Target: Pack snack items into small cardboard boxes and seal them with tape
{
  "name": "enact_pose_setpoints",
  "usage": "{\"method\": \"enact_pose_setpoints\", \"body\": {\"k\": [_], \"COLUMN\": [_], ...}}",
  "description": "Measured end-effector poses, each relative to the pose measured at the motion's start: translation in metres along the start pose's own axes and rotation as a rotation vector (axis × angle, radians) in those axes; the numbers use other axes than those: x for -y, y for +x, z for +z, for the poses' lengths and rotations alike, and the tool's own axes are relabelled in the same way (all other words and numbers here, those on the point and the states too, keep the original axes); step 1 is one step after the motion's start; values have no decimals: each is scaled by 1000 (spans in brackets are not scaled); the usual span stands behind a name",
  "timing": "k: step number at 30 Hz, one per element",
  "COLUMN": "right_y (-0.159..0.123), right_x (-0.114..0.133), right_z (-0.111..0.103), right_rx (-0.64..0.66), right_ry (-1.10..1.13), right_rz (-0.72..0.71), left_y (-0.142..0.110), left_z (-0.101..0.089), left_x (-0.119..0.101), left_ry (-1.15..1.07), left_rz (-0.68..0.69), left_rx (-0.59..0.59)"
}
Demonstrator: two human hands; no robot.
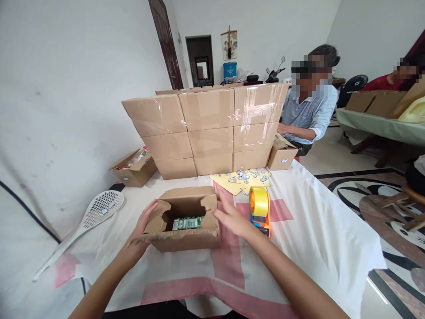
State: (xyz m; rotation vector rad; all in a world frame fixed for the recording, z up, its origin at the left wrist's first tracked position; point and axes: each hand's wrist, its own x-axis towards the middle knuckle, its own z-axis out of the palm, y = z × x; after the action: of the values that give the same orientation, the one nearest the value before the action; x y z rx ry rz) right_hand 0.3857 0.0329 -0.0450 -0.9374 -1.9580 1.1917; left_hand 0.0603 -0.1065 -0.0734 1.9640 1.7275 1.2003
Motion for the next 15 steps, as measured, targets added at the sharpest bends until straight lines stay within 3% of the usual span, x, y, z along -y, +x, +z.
{"method": "enact_pose_setpoints", "body": {"k": [2, 4, 9, 12, 15], "right_y": [9, 16, 15, 6, -2], "right_x": [-1, -6, -19, -16, -3], "right_z": [20, 29, 29, 14, 1], "right_rx": [64, 48, -66, -17, 17], "right_ry": [121, 207, 500, 318, -74], "right_rz": [56, 56, -84, -314, -509], "left_y": [1, 5, 16, 15, 14], "left_z": [6, 10, 13, 14, 17], "left_x": [-3, -10, -24, -33, -55], "left_ry": [-112, -216, -310, -166, 219], "left_rz": [-161, -318, -418, -429, -251], "left_rx": [-65, -98, -112, -151, -315]}}
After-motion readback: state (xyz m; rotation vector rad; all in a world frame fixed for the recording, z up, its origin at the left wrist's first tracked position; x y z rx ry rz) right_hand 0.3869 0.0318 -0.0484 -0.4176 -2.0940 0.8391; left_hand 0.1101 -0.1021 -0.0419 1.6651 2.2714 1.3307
